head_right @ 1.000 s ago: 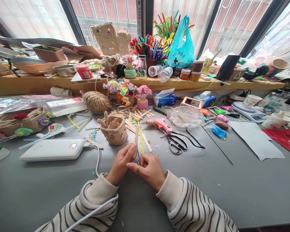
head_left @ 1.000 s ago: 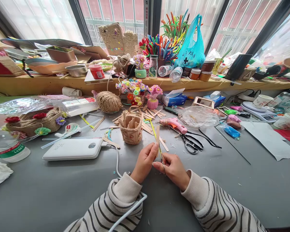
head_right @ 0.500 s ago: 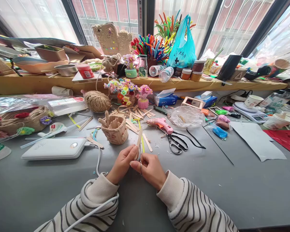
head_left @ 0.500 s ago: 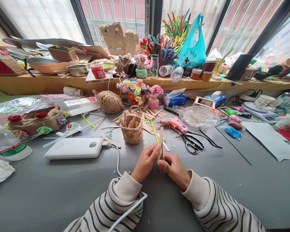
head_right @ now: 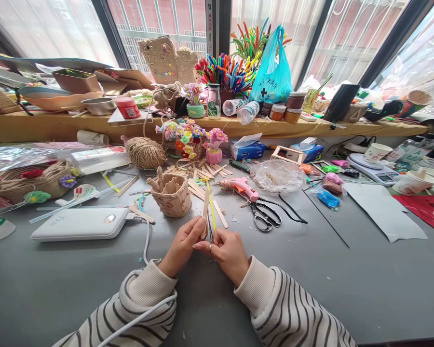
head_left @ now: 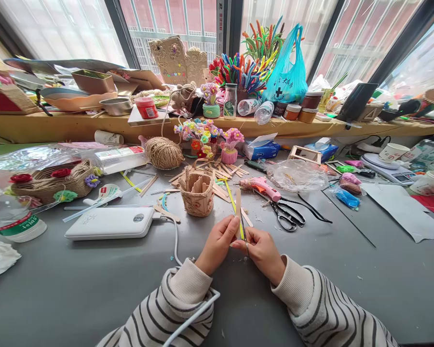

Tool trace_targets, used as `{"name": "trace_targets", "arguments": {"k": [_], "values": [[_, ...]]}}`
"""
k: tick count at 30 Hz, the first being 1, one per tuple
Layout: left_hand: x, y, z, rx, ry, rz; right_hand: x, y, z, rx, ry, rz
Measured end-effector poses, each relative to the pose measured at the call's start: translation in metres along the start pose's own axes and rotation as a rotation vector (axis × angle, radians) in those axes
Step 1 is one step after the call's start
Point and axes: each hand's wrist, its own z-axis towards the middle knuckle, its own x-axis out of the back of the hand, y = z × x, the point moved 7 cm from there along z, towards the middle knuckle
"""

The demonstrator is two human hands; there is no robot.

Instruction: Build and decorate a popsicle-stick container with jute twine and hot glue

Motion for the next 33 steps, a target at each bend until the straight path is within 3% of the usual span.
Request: {"name": "trace_targets", "arguments": {"k": [6, 16, 25, 33], "values": [[-0.002, 0.002, -0.001, -0.008, -0.057, 0.025, -0.008, 0.001, -0.004, 0.040, -0.157, 0.099], [-0.002, 0.003, -0.001, -0.011, -0.049, 0.036, 0.002, 0.002, 0.000, 0.012, 0.010, 0.036], [-0.003, 0.007, -0.002, -0.044, -0.097, 0.047, -0.006, 0.004, -0.003, 0.050, -0.191, 0.094], [-0.005, 0.009, -0.003, -0.049, -0.134, 0.043, 0.003, 0.004, 0.001, 0.000, -0.105, 0.134]]}}
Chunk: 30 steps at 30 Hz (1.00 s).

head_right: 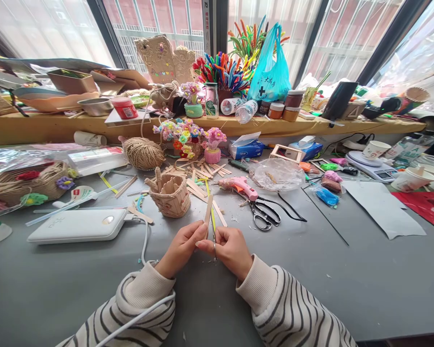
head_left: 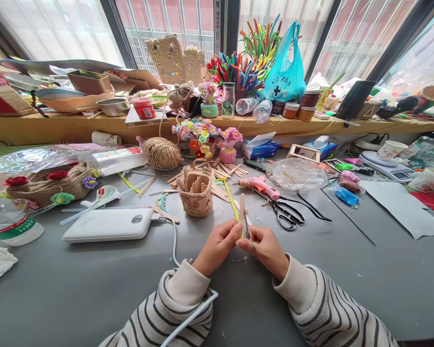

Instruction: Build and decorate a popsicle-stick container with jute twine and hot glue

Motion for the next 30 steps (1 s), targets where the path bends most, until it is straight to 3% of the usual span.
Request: {"name": "trace_targets", "arguments": {"k": [7, 15, 24, 30], "values": [[0.0005, -0.0061, -0.0007, 0.048, -0.001, -0.024, 0.0027, -0.0043, 0.0014, 0.027, 0.087, -0.054], [-0.0016, -0.0049, -0.0011, 0.054, -0.039, -0.023, -0.0058, -0.0006, -0.0008, 0.073, -0.073, -0.008], [-0.0027, -0.0096, -0.0011, 0.068, -0.043, -0.024, 0.0031, 0.0007, 0.0008, 0.022, 0.095, -0.030], [-0.0009, -0.0095, -0.0001, 0.077, -0.032, -0.029, -0.0034, 0.0026, 0.0020, 0.013, -0.008, -0.022]]}}
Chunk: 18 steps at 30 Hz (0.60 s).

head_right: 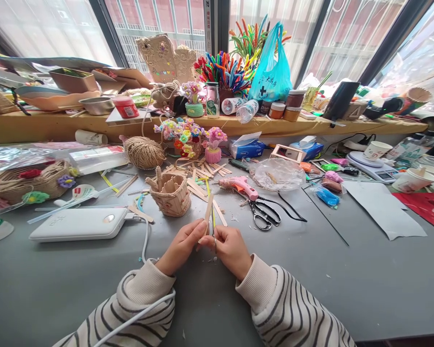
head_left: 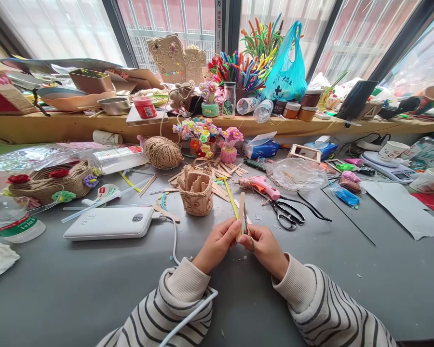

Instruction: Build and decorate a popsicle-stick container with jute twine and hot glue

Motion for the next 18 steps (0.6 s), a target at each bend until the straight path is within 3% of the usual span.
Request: {"name": "trace_targets", "arguments": {"k": [6, 13, 18], "values": [[-0.001, 0.001, -0.001, -0.009, -0.012, -0.007, -0.001, -0.016, -0.003, 0.124, -0.107, 0.018], [-0.002, 0.001, -0.001, -0.011, -0.029, 0.008, -0.001, -0.018, -0.003, 0.130, -0.124, 0.006], [-0.003, 0.000, -0.001, 0.001, -0.043, 0.024, 0.004, -0.011, -0.002, 0.093, -0.053, -0.050]]}}
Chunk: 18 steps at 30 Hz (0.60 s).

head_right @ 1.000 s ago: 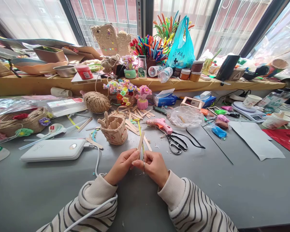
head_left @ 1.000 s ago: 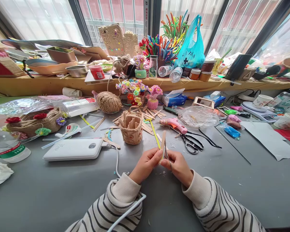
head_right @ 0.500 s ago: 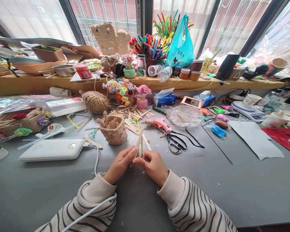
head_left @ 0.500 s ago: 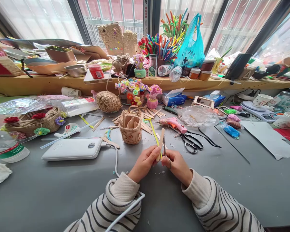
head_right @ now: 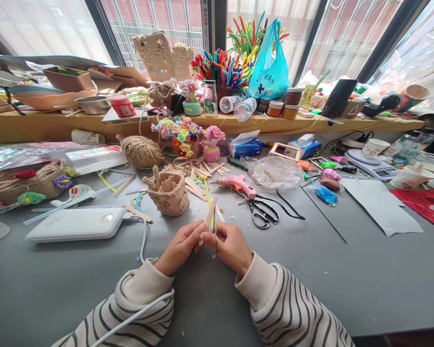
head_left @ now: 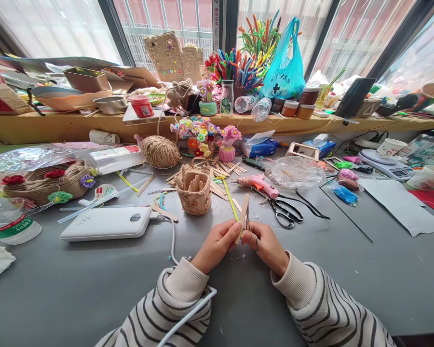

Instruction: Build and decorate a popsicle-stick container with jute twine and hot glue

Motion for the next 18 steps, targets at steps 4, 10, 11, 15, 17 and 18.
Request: {"name": "trace_targets", "arguments": {"k": [4, 10, 11, 15, 17, 18], "values": [[-0.0009, -0.0014, 0.0002, 0.012, -0.005, 0.007, 0.0041, 0.0063, 0.0000, -0.055, 0.072, -0.026], [-0.0001, -0.0016, -0.0001, 0.017, 0.013, -0.011, 0.0092, 0.0058, 0.0000, -0.111, 0.166, -0.046], [0.0002, -0.0013, -0.0001, 0.016, 0.016, -0.014, 0.0095, 0.0052, 0.0003, -0.111, 0.171, -0.045], [0.0015, 0.0001, -0.0004, 0.012, 0.027, -0.023, 0.0107, 0.0050, 0.0013, -0.100, 0.186, -0.063], [0.0020, 0.0008, -0.0005, 0.011, 0.031, -0.025, 0.0093, 0.0068, 0.0017, -0.098, 0.162, -0.065], [0.0022, 0.0011, -0.0005, 0.010, 0.032, -0.025, 0.0080, 0.0075, 0.0018, -0.096, 0.140, -0.061]]}}
